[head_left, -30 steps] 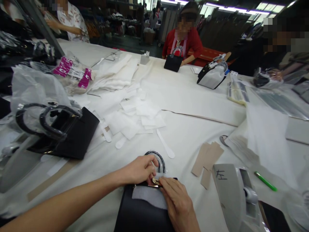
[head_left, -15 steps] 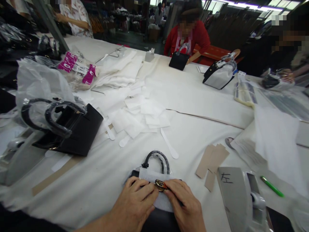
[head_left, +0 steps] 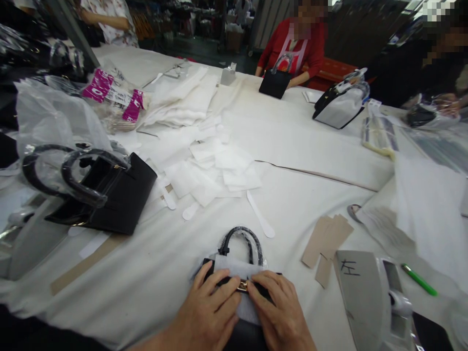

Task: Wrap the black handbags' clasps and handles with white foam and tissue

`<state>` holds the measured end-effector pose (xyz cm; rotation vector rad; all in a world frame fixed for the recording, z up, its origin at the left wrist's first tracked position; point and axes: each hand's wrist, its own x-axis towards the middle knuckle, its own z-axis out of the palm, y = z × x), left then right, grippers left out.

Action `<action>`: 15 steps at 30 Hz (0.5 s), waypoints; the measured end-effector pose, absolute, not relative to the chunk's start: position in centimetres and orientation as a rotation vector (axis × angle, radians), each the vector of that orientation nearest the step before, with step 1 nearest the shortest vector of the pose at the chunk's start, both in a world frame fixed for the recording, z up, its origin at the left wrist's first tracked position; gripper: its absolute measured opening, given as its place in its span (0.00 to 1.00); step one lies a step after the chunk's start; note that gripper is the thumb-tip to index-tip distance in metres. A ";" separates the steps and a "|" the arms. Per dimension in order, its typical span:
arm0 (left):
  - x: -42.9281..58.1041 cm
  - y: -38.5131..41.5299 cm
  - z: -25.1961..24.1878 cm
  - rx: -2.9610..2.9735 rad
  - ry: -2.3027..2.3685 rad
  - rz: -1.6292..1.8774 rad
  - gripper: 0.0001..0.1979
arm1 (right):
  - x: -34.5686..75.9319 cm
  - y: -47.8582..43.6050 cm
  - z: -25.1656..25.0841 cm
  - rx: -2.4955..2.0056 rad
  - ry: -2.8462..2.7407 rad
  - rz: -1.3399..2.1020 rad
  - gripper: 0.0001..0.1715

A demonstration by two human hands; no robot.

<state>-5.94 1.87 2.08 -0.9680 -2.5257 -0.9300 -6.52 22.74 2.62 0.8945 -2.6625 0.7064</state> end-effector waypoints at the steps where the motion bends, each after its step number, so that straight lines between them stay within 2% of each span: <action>1: -6.0 1.8 2.2 -1.010 -2.558 -0.891 0.15 | -6.6 22.7 2.9 0.897 -2.697 0.690 0.17; 3: -6.0 1.8 2.5 -1.083 -2.616 -0.866 0.15 | -7.2 22.5 3.6 0.893 -2.784 0.613 0.12; 5: -6.1 1.7 2.8 -1.091 -2.631 -0.881 0.14 | -8.2 22.1 4.5 0.974 -2.847 0.398 0.07; 10: -6.1 1.7 2.8 -1.071 -2.624 -0.913 0.13 | -11.4 20.6 7.5 1.586 -2.732 -0.287 0.05; 15: -5.9 1.5 2.5 -1.072 -2.574 -0.945 0.12 | -12.5 19.4 8.5 1.794 -2.719 -0.418 0.08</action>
